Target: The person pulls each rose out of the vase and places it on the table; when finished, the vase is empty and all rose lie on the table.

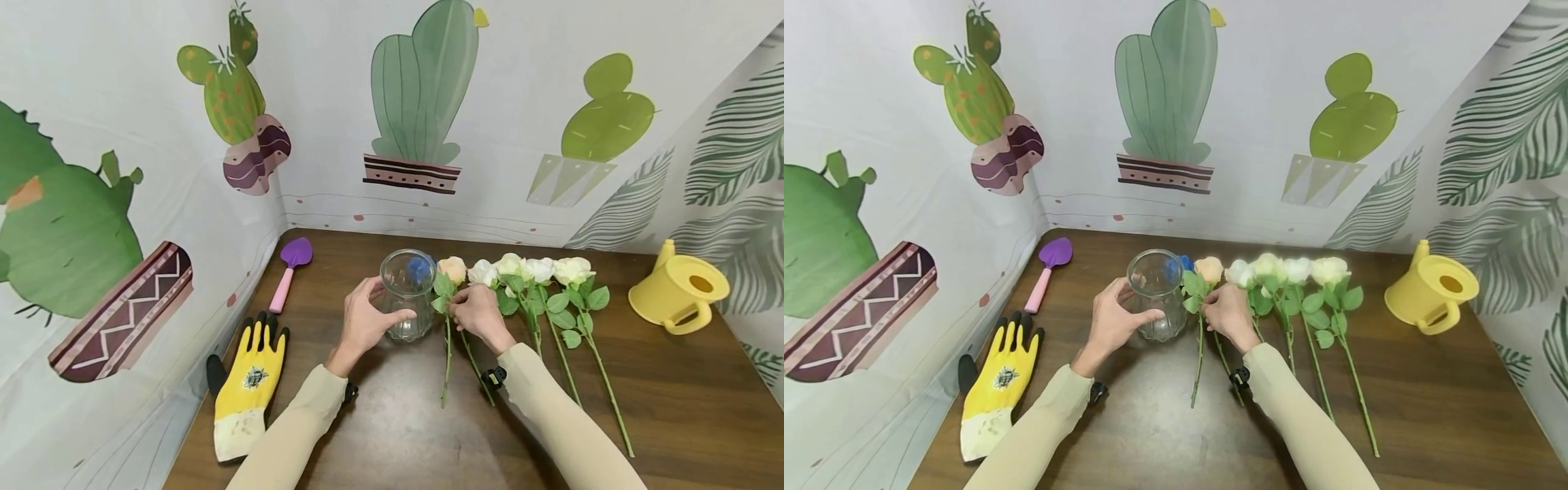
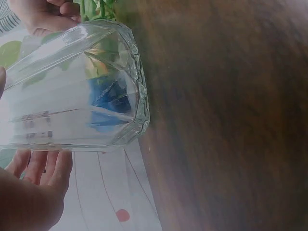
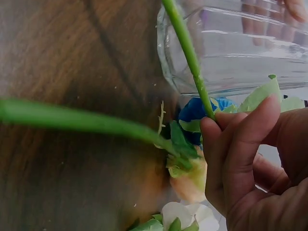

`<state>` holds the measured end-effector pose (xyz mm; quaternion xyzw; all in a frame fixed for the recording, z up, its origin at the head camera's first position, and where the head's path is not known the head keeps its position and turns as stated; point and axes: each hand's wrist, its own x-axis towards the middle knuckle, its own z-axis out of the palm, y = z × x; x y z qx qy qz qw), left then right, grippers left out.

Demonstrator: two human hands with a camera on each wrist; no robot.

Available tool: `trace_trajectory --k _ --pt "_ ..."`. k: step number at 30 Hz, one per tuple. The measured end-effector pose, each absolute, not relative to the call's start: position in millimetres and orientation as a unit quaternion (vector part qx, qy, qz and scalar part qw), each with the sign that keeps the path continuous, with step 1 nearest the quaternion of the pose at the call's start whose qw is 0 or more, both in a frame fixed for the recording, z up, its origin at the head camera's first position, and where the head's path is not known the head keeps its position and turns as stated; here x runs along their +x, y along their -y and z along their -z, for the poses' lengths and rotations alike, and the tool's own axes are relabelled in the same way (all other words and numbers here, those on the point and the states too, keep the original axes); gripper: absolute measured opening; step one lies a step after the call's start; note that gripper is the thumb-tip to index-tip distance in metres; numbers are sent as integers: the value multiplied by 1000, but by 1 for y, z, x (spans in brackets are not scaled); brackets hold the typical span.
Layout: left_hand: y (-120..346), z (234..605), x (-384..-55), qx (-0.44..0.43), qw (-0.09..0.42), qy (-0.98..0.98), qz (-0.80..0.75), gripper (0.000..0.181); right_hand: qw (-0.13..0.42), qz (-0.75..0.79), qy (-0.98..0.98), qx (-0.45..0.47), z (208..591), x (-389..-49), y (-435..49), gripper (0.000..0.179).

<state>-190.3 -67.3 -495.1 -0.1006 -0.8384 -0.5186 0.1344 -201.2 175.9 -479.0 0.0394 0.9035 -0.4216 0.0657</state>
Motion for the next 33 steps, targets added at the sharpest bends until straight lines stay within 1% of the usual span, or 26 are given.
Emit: trace_trajectory --k 8,14,23,26,29,31,33 --pt "67 495 -188 -102 136 839 516 74 82 384 -919 30 484 -203 -177 16" --pt "68 494 -185 -109 138 838 516 74 96 384 -917 37 485 -200 -177 17" --pt "70 494 -185 -110 138 840 513 73 77 406 -909 46 474 -194 -179 25" --pt "70 494 -182 -110 128 850 498 76 47 409 -911 35 472 -188 -180 30" --pt "72 494 -177 -109 117 863 478 86 -6 407 -913 21 471 -181 -181 35" --pt "74 493 -173 -111 119 871 463 94 -45 394 -918 9 470 -176 -181 38" --pt "77 493 -170 -124 134 876 447 98 -76 380 -922 -5 467 -170 -181 42"
